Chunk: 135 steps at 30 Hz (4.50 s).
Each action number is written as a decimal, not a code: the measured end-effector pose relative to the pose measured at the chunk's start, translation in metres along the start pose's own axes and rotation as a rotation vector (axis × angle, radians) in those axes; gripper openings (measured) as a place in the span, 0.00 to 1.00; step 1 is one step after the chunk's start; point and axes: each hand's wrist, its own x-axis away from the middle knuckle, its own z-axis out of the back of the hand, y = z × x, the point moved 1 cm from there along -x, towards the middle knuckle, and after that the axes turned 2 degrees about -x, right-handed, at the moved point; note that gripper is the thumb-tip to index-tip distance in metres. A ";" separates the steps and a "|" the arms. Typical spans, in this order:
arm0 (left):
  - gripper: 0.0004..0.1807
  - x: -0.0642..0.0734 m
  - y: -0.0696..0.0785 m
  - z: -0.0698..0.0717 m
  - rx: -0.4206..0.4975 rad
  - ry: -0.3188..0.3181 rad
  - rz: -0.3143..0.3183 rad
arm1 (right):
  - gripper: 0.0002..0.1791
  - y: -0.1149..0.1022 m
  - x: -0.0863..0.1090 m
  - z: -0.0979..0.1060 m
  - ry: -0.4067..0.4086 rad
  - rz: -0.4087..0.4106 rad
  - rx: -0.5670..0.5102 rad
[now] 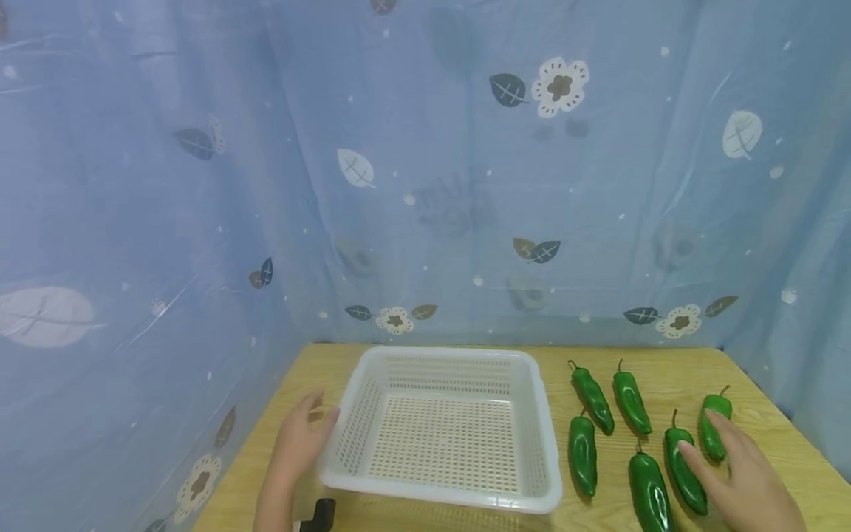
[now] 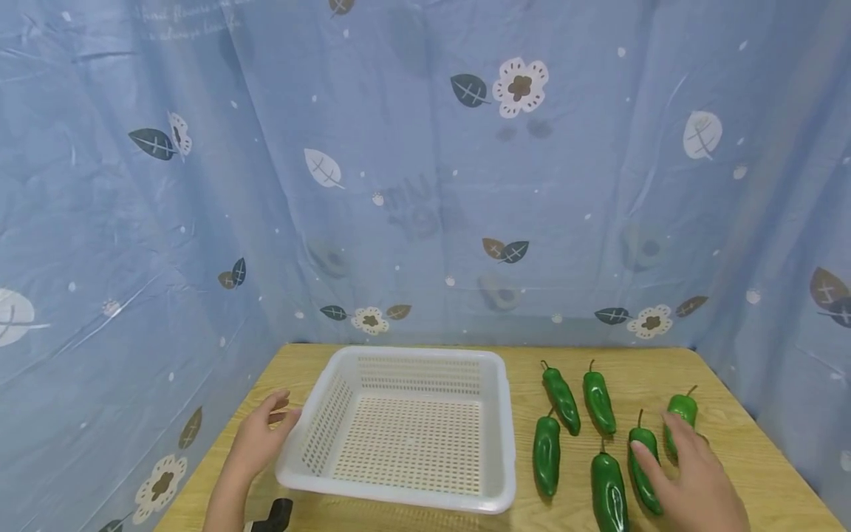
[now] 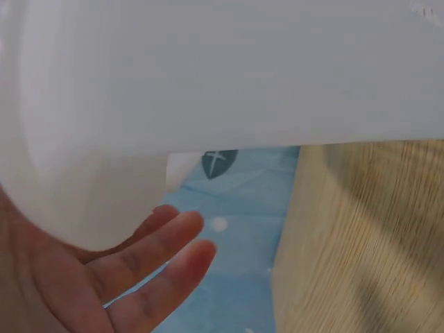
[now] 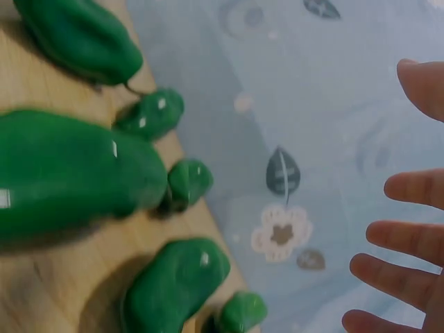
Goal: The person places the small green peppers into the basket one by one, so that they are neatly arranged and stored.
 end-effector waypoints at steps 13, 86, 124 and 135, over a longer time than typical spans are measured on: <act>0.32 -0.008 -0.008 -0.008 0.057 -0.075 0.041 | 0.47 0.039 0.011 -0.003 0.076 -0.170 -0.002; 0.23 -0.009 -0.019 -0.019 0.296 -0.101 0.052 | 0.40 0.091 -0.008 -0.035 0.112 -0.174 0.138; 0.23 -0.009 -0.019 -0.017 0.403 -0.127 0.066 | 0.41 0.094 -0.007 -0.034 0.091 -0.407 -0.021; 0.23 -0.011 -0.019 -0.019 0.398 -0.122 0.062 | 0.39 0.083 0.000 -0.026 0.186 -0.350 -0.074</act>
